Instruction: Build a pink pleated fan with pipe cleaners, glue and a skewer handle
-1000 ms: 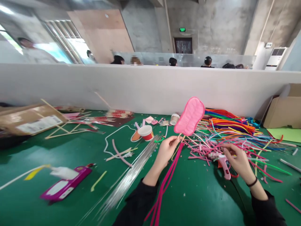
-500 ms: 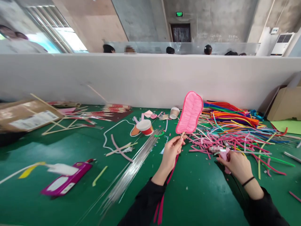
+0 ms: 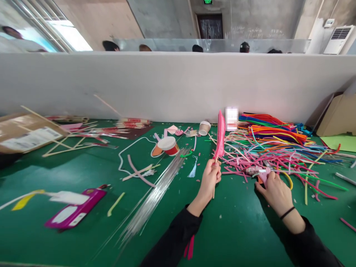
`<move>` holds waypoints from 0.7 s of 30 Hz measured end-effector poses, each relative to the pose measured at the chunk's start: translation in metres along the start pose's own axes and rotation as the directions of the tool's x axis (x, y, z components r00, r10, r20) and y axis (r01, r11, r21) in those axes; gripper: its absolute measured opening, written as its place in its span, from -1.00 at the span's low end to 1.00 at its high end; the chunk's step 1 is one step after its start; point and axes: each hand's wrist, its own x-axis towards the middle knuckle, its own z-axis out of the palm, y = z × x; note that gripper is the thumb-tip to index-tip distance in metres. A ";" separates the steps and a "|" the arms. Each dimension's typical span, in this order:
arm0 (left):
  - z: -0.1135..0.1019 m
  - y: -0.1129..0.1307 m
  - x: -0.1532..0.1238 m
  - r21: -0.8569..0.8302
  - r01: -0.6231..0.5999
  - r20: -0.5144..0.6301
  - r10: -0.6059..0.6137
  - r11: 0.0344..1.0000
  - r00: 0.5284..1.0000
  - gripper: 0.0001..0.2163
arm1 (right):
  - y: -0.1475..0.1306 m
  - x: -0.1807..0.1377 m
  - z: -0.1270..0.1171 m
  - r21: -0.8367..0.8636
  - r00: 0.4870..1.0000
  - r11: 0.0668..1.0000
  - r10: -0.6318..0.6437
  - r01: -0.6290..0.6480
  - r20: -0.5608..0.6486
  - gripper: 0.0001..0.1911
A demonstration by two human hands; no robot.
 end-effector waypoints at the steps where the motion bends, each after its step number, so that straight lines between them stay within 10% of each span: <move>1: 0.000 -0.002 0.000 0.007 0.005 0.005 -0.005 1.000 1.000 -0.64 | 0.000 0.001 0.001 0.010 1.000 1.000 0.010 -0.010 -0.012 -0.69; 11: -0.002 -0.007 0.000 0.005 0.134 0.084 -0.134 0.991 0.987 -0.62 | 0.016 0.010 0.004 0.283 0.972 0.954 -0.036 0.103 -0.230 -0.75; 21: 0.005 0.002 -0.006 -0.047 0.140 0.199 -0.128 0.989 0.972 -0.55 | 0.011 0.009 0.001 0.370 0.973 0.911 -0.109 0.180 -0.204 -0.70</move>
